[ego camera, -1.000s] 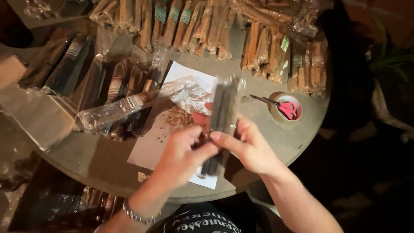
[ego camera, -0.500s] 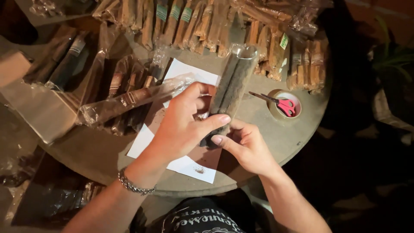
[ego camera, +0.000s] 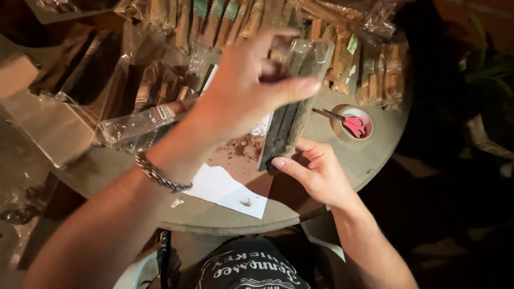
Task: Packaging dark wooden sticks into clear plastic sleeves at a workshop table.
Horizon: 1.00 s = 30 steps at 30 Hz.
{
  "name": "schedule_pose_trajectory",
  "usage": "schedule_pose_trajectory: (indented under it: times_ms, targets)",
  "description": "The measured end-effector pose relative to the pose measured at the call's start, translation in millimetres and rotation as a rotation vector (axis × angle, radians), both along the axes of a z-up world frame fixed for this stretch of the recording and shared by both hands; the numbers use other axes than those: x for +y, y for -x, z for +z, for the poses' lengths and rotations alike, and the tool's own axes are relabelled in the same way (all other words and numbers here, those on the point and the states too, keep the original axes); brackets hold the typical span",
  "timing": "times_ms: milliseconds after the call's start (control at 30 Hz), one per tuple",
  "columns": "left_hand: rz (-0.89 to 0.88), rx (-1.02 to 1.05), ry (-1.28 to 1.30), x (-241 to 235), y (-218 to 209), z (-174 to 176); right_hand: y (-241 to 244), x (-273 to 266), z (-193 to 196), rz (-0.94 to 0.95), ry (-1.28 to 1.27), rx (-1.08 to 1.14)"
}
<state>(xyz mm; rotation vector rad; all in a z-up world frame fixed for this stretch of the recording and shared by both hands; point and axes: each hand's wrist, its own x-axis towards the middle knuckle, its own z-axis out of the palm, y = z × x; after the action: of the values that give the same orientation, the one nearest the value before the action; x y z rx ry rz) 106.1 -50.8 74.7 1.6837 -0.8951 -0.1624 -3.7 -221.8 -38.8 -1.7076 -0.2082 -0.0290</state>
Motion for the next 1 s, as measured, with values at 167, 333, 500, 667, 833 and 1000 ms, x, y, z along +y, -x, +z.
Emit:
schedule_pose_trajectory:
  times_ms: [167, 333, 500, 667, 833, 1000]
  targets:
    - [0.014, 0.263, -0.045, -2.9, 20.8, -53.6, -4.1, -6.5, -3.3, -0.033, 0.014, -0.003]
    - [0.146, 0.318, -0.156, 6.5, 22.6, -66.2, -14.8, -23.9, 20.7, 0.012, 0.266, 0.213]
    - [0.029, 0.423, -0.146, 3.8, 22.6, -44.0, -37.4, -33.9, 40.4, 0.089, -0.272, -0.153]
    - [0.095, 0.45, -0.084, 10.4, 27.5, -49.4, -49.1, -13.2, 47.4, -0.06, -0.149, -0.11]
    - [0.152, 0.402, -0.038, 13.9, 30.8, -62.4, -55.1, -9.9, 48.3, -0.087, -0.206, -0.059]
    - [0.07, 0.498, -0.292, 19.3, 47.1, -58.2, -43.9, -20.7, 79.2, -0.195, -0.031, -0.168]
